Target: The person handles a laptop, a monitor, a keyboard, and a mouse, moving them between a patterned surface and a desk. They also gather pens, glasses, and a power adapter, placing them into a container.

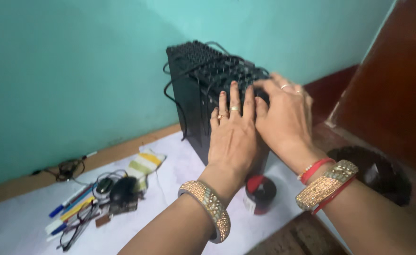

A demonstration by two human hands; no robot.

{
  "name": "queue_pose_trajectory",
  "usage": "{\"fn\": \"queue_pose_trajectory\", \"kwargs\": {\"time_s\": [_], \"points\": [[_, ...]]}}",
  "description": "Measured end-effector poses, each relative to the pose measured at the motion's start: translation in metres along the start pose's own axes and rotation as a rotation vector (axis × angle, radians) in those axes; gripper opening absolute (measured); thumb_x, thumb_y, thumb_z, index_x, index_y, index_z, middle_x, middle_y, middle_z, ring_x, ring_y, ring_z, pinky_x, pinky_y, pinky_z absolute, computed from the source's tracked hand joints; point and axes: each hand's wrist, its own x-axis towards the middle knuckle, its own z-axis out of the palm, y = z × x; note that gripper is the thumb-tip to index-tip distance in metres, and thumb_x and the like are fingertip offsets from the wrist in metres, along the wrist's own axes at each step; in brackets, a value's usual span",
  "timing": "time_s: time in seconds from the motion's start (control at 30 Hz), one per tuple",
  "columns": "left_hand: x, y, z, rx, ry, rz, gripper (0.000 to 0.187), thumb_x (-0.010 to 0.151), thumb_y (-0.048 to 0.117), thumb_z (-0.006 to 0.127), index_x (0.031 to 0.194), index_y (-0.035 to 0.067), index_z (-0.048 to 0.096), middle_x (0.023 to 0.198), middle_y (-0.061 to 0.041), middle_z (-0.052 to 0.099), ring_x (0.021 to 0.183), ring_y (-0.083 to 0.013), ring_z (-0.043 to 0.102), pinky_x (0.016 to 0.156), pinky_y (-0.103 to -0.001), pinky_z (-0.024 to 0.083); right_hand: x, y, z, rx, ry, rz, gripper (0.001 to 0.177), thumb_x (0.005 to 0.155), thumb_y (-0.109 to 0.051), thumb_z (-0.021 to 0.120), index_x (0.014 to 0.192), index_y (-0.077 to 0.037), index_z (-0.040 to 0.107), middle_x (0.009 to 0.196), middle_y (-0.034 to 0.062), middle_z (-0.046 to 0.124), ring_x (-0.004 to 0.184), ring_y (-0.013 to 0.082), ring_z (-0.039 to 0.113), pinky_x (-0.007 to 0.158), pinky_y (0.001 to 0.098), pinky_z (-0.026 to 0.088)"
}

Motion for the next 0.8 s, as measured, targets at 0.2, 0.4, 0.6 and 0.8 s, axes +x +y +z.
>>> {"fn": "queue_pose_trajectory", "kwargs": {"time_s": [0.2, 0.4, 0.6, 0.8], "points": [[-0.052, 0.022, -0.010, -0.337, -0.056, -0.340, 0.089, 0.095, 0.032, 0.057, 0.157, -0.008, 0.008, 0.162, -0.027, 0.023, 0.145, -0.0437, 0.030, 0.115, -0.053, 0.024, -0.057, -0.016, -0.002, -0.007, -0.024, 0.173, 0.030, 0.079, -0.009, 0.071, 0.107, -0.009, 0.061, 0.112, 0.0160, 0.058, 0.113, 0.0390, 0.053, 0.097, 0.0526, 0.041], [-0.088, 0.018, 0.007, -0.174, -0.320, -0.364, 0.098, 0.091, 0.035, 0.063, 0.152, -0.015, 0.004, 0.159, -0.032, 0.019, 0.147, -0.0439, 0.023, 0.115, -0.055, 0.020, -0.110, -0.009, 0.020, -0.088, -0.489, 0.434, 0.040, 0.081, -0.020, 0.075, 0.118, -0.012, 0.063, 0.125, 0.0148, 0.059, 0.126, 0.0373, 0.050, 0.106, 0.0547, 0.037], [-0.110, 0.009, 0.025, -0.124, -0.634, -0.327, 0.108, 0.078, 0.033, 0.073, 0.158, -0.003, 0.011, 0.166, -0.027, 0.017, 0.149, -0.0416, 0.016, 0.118, -0.054, 0.017, -0.140, 0.009, 0.055, -0.129, -0.787, 0.593, 0.086, 0.077, -0.033, 0.083, 0.150, -0.015, 0.042, 0.158, 0.0173, 0.037, 0.142, 0.0405, 0.034, 0.111, 0.0557, 0.034], [-0.131, 0.001, 0.053, -0.120, -0.607, -0.298, 0.077, 0.090, 0.019, 0.063, 0.153, -0.004, 0.024, 0.160, -0.028, 0.023, 0.149, -0.0444, 0.019, 0.117, -0.057, 0.017, -0.154, 0.033, 0.081, -0.106, -1.038, 0.722, 0.107, 0.072, -0.047, 0.087, 0.159, -0.019, 0.030, 0.159, 0.0130, 0.040, 0.146, 0.0383, 0.039, 0.113, 0.0566, 0.041]]}}
